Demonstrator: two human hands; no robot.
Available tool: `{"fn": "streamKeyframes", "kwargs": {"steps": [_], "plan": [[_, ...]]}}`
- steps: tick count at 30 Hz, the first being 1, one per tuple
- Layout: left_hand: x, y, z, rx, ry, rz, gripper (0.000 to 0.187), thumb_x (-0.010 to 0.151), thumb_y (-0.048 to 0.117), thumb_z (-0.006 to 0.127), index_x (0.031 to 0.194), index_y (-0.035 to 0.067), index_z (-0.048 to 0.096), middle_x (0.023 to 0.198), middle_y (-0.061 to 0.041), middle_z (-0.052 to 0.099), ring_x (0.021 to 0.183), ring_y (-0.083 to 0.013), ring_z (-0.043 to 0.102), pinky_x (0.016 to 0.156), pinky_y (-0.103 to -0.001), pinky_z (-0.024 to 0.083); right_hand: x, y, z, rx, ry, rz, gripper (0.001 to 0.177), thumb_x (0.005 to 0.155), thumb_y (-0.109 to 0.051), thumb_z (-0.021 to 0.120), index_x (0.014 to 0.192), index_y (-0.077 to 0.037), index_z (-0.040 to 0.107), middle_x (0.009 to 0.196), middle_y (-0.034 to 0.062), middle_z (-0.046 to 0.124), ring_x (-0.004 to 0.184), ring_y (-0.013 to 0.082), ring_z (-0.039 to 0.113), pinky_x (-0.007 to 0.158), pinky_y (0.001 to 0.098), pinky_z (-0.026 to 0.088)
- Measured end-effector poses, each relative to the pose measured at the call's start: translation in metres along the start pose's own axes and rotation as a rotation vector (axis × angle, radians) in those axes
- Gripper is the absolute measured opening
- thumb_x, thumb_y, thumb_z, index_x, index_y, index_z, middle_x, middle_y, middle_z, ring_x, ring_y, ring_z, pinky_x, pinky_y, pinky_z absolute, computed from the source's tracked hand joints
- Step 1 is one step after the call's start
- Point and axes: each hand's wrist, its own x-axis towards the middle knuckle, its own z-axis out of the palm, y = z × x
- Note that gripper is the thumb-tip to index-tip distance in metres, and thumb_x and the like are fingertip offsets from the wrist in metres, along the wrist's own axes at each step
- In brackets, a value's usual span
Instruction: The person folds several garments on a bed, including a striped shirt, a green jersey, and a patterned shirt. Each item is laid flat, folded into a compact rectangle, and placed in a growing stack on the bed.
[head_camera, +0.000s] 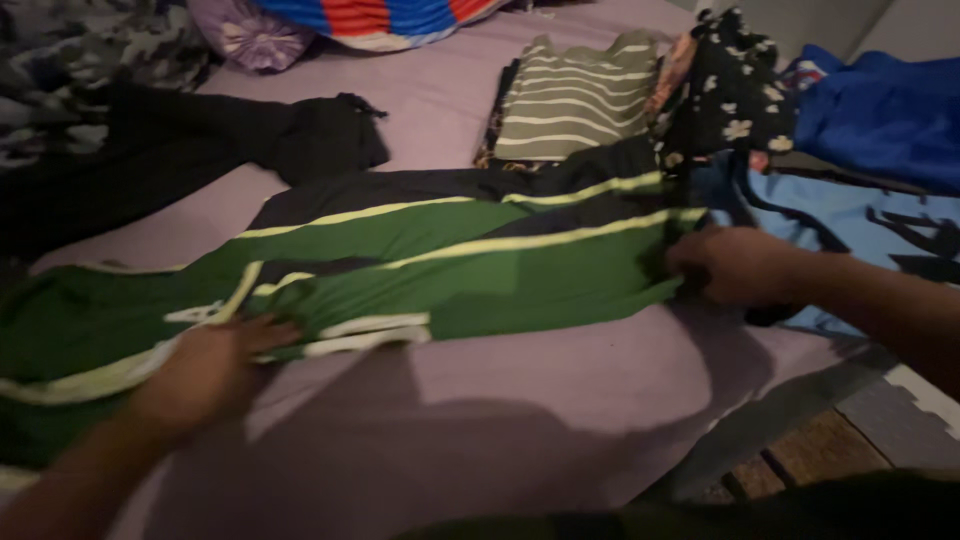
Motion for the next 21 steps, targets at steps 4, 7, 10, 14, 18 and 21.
{"fn": "streamKeyframes", "kwargs": {"steps": [4, 7, 10, 14, 18, 21], "plan": [[0.012, -0.034, -0.011, -0.133, -0.206, -0.091, 0.058, 0.088, 0.017, 0.066, 0.145, 0.03, 0.062, 0.148, -0.001, 0.057, 0.128, -0.0248, 0.06, 0.11, -0.04, 0.05, -0.035, -0.039, -0.008, 0.016, -0.131, -0.036, 0.061, 0.078, -0.019, 0.075, 0.137, -0.024, 0.06, 0.136, 0.0047, 0.059, 0.124, 0.0275, 0.058, 0.105, 0.0422, 0.048], [0.01, -0.023, -0.028, -0.445, -0.418, -0.101, 0.059, 0.089, 0.016, 0.059, 0.147, 0.025, 0.061, 0.147, -0.005, 0.058, 0.133, -0.0277, 0.054, 0.111, -0.046, 0.046, -0.045, -0.035, -0.024, 0.159, -0.403, 0.027, 0.059, 0.082, -0.034, 0.081, 0.136, -0.026, 0.059, 0.131, 0.001, 0.063, 0.12, 0.0223, 0.064, 0.105, 0.0387, 0.053], [0.017, 0.031, -0.075, 0.054, -0.832, 0.046, 0.04, 0.101, 0.026, 0.057, 0.138, 0.01, 0.062, 0.124, -0.018, 0.074, 0.117, -0.0344, 0.071, 0.103, -0.044, 0.057, -0.02, 0.002, -0.028, 0.302, -0.19, -0.025, 0.038, 0.086, -0.04, 0.072, 0.118, -0.019, 0.075, 0.125, 0.0037, 0.065, 0.114, 0.0223, 0.066, 0.102, 0.0379, 0.056], [0.083, 0.163, -0.061, -0.155, 0.131, 0.385, 0.052, 0.091, 0.037, 0.068, 0.129, 0.002, 0.058, 0.132, -0.02, 0.061, 0.125, -0.0373, 0.057, 0.106, -0.05, 0.046, 0.033, 0.041, -0.001, 0.125, 0.467, -0.27, 0.067, 0.075, -0.039, 0.083, 0.128, -0.003, 0.067, 0.13, 0.0201, 0.064, 0.116, 0.0378, 0.061, 0.097, 0.0486, 0.047], [0.125, 0.209, -0.03, -0.248, 0.104, 0.455, 0.055, 0.087, 0.043, 0.075, 0.126, 0.006, 0.065, 0.121, -0.019, 0.065, 0.114, -0.0355, 0.059, 0.096, -0.046, 0.048, 0.041, 0.068, 0.014, 0.203, 0.13, -0.032, 0.037, 0.09, -0.036, 0.072, 0.117, -0.01, 0.073, 0.117, 0.0098, 0.076, 0.11, 0.0266, 0.071, 0.101, 0.0399, 0.055], [0.158, 0.196, -0.025, -0.388, -0.081, 0.44, 0.039, 0.092, 0.041, 0.068, 0.114, 0.008, 0.075, 0.1, -0.011, 0.076, 0.094, -0.0237, 0.069, 0.088, -0.038, 0.055, 0.032, 0.092, 0.007, 0.73, 0.047, 0.161, 0.04, 0.096, -0.038, 0.058, 0.126, -0.013, 0.071, 0.119, 0.0086, 0.076, 0.114, 0.0252, 0.069, 0.104, 0.041, 0.049]]}}
